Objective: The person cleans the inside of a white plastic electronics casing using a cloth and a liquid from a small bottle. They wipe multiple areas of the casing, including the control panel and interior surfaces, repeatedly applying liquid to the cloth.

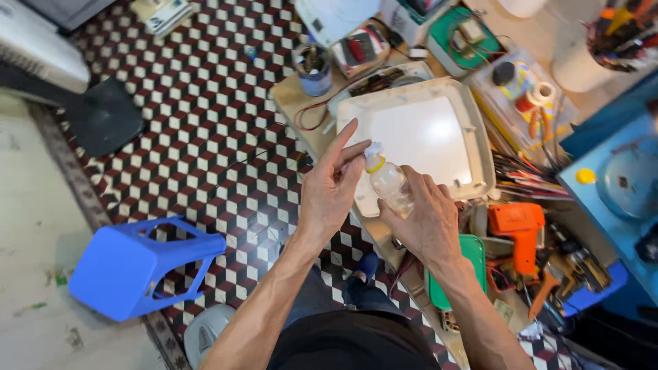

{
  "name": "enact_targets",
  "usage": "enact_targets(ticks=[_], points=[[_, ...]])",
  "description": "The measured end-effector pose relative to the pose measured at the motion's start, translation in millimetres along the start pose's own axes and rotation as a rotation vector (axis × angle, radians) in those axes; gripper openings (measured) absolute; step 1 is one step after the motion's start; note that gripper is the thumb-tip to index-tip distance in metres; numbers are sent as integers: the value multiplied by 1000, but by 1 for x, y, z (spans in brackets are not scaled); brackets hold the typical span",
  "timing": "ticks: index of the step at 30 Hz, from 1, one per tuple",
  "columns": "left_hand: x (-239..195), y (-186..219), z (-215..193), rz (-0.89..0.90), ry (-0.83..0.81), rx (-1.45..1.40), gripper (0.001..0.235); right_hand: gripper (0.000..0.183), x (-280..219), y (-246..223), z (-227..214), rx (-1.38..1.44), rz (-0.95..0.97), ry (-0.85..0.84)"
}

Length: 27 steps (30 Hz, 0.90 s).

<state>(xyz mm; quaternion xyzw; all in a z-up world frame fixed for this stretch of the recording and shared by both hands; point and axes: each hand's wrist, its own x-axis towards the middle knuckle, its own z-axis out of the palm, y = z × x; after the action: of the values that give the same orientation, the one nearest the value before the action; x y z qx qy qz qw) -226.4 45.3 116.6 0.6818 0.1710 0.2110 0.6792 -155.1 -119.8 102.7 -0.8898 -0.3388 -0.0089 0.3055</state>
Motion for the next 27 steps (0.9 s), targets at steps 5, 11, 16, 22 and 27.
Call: enact_targets(ticks=[5,11,16,22,27], points=[[-32,13,-71,195,251,140,32,64,17,-65,33,64,-223,-26],[-120,42,-180,137,656,278,34,56,16,-189,102,235,-515,-182],[-228,87,-259,178,1248,435,33,50,-10,-353,129,287,-1001,-426],[-352,128,-282,127,1640,753,33,37,-89,-458,137,525,-1398,-477],[-345,101,-258,-80,1589,769,29,58,-96,-415,161,354,-1118,-887]])
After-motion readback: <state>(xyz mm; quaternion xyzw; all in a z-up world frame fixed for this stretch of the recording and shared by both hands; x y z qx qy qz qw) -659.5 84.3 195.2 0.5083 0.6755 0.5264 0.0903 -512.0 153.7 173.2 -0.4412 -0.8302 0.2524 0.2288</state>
